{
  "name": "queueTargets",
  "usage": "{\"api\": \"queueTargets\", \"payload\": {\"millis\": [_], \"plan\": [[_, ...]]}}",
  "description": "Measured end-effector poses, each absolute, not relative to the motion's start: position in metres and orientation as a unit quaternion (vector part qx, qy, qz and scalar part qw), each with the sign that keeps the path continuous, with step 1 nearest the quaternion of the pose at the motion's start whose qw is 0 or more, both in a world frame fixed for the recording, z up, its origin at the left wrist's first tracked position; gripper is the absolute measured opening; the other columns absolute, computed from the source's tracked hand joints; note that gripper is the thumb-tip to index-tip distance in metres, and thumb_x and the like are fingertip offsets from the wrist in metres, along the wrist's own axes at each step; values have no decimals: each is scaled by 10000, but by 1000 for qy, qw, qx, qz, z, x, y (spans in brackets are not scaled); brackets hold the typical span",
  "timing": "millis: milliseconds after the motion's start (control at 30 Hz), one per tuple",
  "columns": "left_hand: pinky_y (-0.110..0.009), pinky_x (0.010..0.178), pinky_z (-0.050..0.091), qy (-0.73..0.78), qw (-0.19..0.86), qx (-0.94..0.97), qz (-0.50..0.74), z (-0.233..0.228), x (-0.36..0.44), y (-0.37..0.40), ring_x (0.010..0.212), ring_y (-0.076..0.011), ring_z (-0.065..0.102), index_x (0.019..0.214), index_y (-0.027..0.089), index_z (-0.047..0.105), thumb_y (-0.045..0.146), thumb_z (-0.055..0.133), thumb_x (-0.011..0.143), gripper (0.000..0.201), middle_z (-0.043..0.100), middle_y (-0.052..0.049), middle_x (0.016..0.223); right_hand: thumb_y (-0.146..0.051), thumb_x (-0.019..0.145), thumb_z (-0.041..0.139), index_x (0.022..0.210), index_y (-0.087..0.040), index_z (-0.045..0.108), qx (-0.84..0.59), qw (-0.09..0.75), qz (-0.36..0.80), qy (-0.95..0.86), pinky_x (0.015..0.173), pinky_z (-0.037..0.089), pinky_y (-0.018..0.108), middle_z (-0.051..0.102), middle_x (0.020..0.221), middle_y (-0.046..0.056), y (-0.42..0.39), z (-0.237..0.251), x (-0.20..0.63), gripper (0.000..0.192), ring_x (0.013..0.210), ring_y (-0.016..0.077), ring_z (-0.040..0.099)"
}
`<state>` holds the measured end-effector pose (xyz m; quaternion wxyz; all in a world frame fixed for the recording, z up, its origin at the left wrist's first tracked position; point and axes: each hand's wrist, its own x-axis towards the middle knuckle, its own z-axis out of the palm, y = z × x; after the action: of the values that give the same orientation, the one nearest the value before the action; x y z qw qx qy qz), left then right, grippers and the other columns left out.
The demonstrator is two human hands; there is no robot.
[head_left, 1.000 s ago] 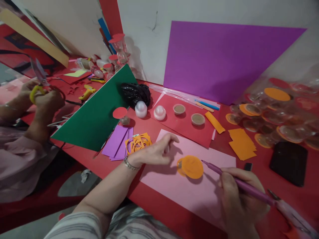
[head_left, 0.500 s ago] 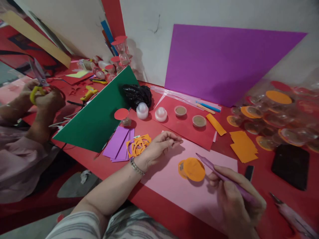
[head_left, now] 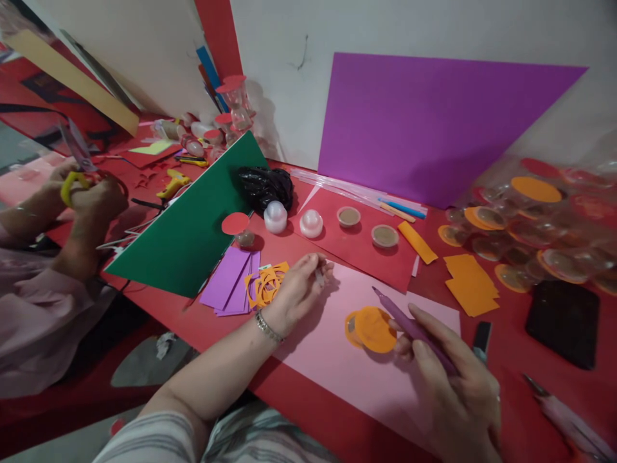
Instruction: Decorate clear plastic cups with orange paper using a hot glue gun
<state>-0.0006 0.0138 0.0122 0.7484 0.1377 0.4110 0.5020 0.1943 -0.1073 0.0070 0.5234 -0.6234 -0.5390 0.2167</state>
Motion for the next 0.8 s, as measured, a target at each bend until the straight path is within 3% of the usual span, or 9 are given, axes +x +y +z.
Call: {"api": "queueTargets", "payload": {"millis": [167, 267, 367, 533, 633, 733, 800], "plan": [[-318, 804, 577, 393, 786, 144, 456, 11, -5, 14, 714, -106, 622, 825, 177, 555, 8, 584, 586, 295, 618, 19, 807, -316, 915, 651, 1147, -222, 746, -620, 511, 196, -562, 574, 605, 195, 790, 885, 35, -101, 6, 195, 268, 635, 154, 734], [-290, 865, 546, 396, 783, 169, 449, 12, -4, 12, 808, -114, 637, 786, 157, 578, -28, 549, 523, 323, 648, -3, 847, -314, 909, 652, 1111, -229, 758, -626, 509, 182, -562, 656, 624, 209, 793, 941, 35, -99, 6, 195, 244, 713, 169, 756], [-192, 799, 496, 407, 775, 176, 450, 13, -1, 10, 834, -97, 637, 750, 140, 602, -38, 602, 556, 263, 664, -21, 844, -297, 902, 658, 1092, -240, 763, -629, 501, 182, -566, 715, 628, 218, 794, 936, 22, -98, 9, 195, 225, 760, 179, 765], [-203, 768, 501, 413, 774, 196, 438, 15, 0, 9, 819, -109, 652, 801, 137, 629, 34, 652, 672, 167, 679, -42, 870, -312, 909, 662, 1060, -255, 769, -613, 501, 203, -576, 716, 624, 222, 788, 885, 10, -97, 12, 194, 194, 739, 170, 758], [-179, 619, 437, 426, 754, 272, 420, 16, -3, 7, 672, -73, 577, 801, 152, 614, 51, 613, 665, 169, 631, 0, 792, -348, 915, 669, 1080, -262, 762, -630, 513, 212, -543, 717, 621, 231, 785, 868, 13, -100, 6, 195, 209, 737, 164, 751], [-185, 585, 404, 409, 725, 417, 366, 20, -8, 5, 622, -70, 522, 902, 175, 622, 91, 617, 682, 235, 595, 30, 771, -384, 907, 685, 1124, -245, 749, -652, 530, 215, -498, 698, 619, 251, 785, 908, 42, -102, -1, 197, 265, 727, 162, 739], [-227, 673, 465, 377, 703, 523, 301, 23, -10, 1, 725, -105, 578, 1063, 188, 630, 138, 705, 691, 383, 650, -5, 917, -399, 906, 688, 1159, -228, 734, -660, 538, 219, -477, 654, 611, 257, 781, 909, 59, -103, -4, 197, 309, 695, 159, 725]]}}
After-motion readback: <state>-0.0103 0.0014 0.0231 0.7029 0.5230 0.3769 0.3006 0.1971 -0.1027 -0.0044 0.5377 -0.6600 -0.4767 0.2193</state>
